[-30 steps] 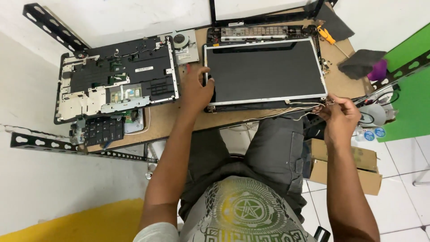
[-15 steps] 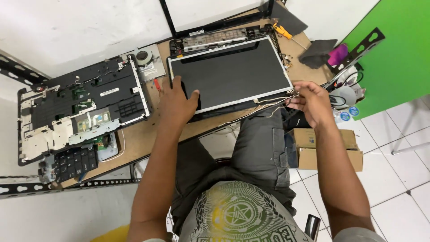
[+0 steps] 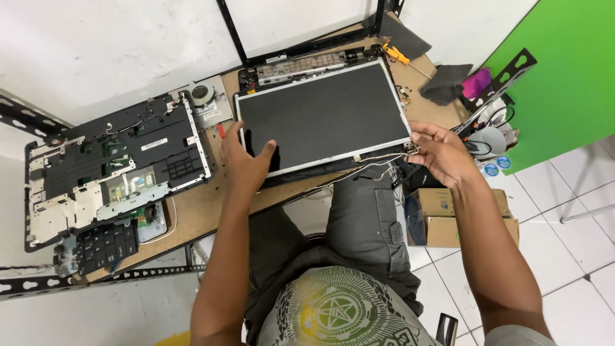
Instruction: Reinstalling an LCD panel into a laptop lid, including connecting the display cable and routing wires.
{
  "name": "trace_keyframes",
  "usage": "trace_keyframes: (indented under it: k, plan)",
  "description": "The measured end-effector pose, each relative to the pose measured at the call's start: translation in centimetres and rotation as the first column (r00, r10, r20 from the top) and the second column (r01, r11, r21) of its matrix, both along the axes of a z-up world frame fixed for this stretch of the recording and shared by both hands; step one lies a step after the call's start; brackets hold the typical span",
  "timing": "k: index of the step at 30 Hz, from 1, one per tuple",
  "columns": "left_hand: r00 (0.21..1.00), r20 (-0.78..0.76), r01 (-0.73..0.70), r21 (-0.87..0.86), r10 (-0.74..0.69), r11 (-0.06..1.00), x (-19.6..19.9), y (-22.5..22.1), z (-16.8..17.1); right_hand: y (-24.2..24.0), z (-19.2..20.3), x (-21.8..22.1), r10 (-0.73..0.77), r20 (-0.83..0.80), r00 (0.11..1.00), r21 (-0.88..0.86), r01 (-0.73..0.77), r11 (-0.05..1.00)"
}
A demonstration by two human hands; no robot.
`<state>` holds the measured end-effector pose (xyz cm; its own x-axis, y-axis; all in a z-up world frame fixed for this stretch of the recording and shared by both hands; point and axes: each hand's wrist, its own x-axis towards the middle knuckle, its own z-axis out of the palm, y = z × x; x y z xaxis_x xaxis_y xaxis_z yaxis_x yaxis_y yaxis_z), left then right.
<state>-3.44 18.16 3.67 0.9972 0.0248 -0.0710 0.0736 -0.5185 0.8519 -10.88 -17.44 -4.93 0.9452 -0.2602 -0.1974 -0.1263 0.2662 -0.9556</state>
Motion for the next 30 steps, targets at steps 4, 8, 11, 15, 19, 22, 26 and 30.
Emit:
trace_keyframes:
  k: [4,8,11,15,19,22,26,30]
  plan:
    - [0.996,0.084,-0.033,-0.101,0.042,0.994,-0.5,0.3,-0.7,1.2,2.7,-1.2,0.020,0.035,0.999,0.025,-0.021,0.999]
    - [0.988,0.131,-0.062,-0.166,0.084,0.984,-0.1,1.1,-1.6,-0.8,0.0,-1.5,0.068,0.112,0.991,0.090,-0.079,0.993]
    - [0.983,0.176,-0.011,-0.214,0.049,0.977,0.9,1.6,-1.5,-0.5,1.3,-2.2,0.106,0.148,0.983,0.084,-0.119,0.989]
    - [0.994,0.105,0.059,-0.184,-0.040,0.981,3.0,2.5,-1.6,1.8,4.7,-4.1,0.110,0.185,0.977,0.081,-0.127,0.989]
    - [0.980,0.117,0.178,-0.135,-0.163,0.975,4.4,1.9,1.8,3.0,4.2,-4.7,0.102,0.150,0.983,0.001,-0.103,0.995]
    - [0.953,0.016,0.299,0.081,-0.301,0.951,5.7,0.9,3.4,2.8,1.9,-5.1,0.038,0.155,0.987,0.040,-0.044,0.998]
    - [0.903,-0.065,0.430,0.186,-0.426,0.883,7.9,-0.2,3.2,4.1,1.0,-5.9,0.027,0.140,0.990,0.112,-0.043,0.993]
    - [0.868,-0.099,0.493,0.280,-0.486,0.824,11.4,-2.4,2.1,4.9,-2.5,-6.0,0.012,0.133,0.991,0.206,-0.039,0.978]
